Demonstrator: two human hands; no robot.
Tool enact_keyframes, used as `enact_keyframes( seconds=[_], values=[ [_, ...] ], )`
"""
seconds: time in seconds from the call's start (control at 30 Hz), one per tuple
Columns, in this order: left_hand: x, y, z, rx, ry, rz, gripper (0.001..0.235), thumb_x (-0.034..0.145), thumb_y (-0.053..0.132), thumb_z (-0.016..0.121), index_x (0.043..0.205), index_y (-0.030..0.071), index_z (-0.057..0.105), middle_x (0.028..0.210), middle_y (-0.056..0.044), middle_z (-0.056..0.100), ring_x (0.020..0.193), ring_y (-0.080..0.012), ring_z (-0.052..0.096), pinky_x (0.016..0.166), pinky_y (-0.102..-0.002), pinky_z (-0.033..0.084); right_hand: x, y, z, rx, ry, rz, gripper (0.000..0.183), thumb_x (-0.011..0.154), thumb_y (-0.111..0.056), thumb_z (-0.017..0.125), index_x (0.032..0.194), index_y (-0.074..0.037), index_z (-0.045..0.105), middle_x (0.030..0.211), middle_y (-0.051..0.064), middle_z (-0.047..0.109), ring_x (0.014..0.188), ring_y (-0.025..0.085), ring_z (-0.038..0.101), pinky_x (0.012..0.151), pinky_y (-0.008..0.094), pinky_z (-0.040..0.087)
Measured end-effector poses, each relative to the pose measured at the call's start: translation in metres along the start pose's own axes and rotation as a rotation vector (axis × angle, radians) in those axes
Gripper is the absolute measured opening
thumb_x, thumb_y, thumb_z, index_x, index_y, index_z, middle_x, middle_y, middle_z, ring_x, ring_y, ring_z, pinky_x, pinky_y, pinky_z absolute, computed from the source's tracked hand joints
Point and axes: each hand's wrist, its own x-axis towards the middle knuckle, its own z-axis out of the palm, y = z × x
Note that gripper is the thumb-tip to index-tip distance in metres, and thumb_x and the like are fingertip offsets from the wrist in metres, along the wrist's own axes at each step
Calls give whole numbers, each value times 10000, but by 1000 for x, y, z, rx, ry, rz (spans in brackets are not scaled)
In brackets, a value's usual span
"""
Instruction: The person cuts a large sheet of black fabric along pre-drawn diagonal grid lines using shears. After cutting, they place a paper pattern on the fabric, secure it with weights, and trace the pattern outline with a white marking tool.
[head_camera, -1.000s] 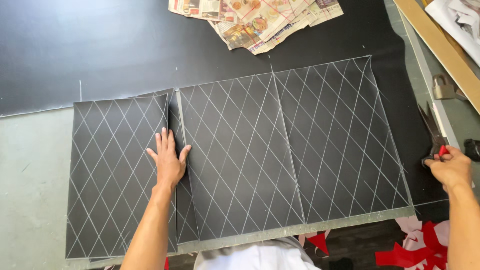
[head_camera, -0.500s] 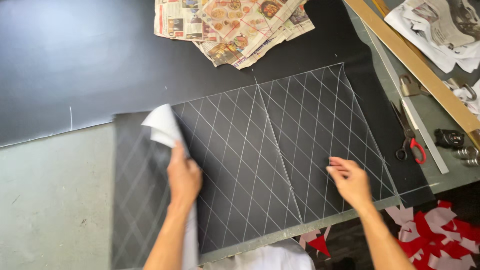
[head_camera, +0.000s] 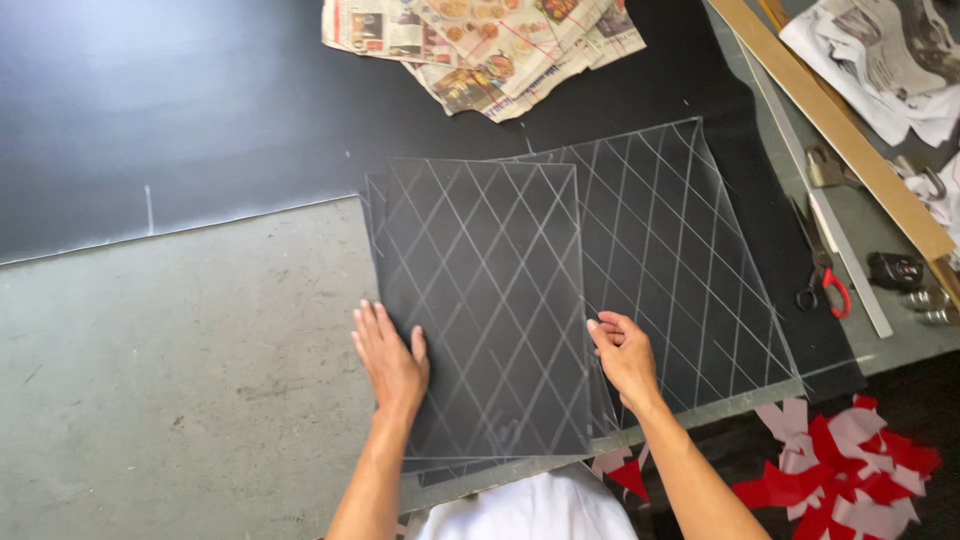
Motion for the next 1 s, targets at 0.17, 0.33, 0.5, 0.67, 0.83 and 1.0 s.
enact_keyframes(
  seconds=[0.17,0.33,0.5,0.67,0.83,1.0],
  values=[
    [-3,19,-14,-320,-163,-391,612,933,223,653,1451,-23,440,1403,-248,524,1268,-411,523,1055,-504,453,-12,-26,11,-140,6,-5,591,838,-313,790,1311,-22,592,1105,113,703,933,204,709,805,366,589],
    [6,17,-29,-239,-175,-397,635,919,280,726,1384,-64,462,1308,-264,533,1207,-424,519,976,-507,486,-24,-46,21,-232,-153,4,504,875,-310,782,1251,-5,645,1101,183,771,1018,279,744,880,400,581],
    [-9,22,-17,50,-93,-294,620,817,293,775,1285,-29,526,1240,-238,558,1159,-396,528,933,-513,478,-24,-56,30,-338,-143,-204,488,883,-280,763,1293,-42,648,1194,158,749,1097,275,701,935,398,535],
    [18,28,-17,-134,-166,-506,628,851,302,802,1288,-55,528,1204,-271,615,1109,-426,596,929,-477,506,-13,-82,25,-372,-251,-10,572,906,-257,688,1440,-117,540,1241,126,721,978,296,731,937,395,526],
    [32,99,-31,-572,-321,-667,496,923,185,693,1371,-5,597,1201,-185,743,1069,-286,702,936,-377,538,9,-117,-30,-109,-403,-346,447,917,-180,692,1333,-25,635,1222,108,765,1077,167,695,942,346,526],
    [36,218,-17,-906,-188,-438,554,930,99,657,1453,-7,508,1375,-148,664,1222,-201,647,1032,-309,499,47,-135,-148,10,-444,-371,449,925,-159,668,1352,-28,627,1207,89,771,1074,131,694,936,309,548]
  ],
)
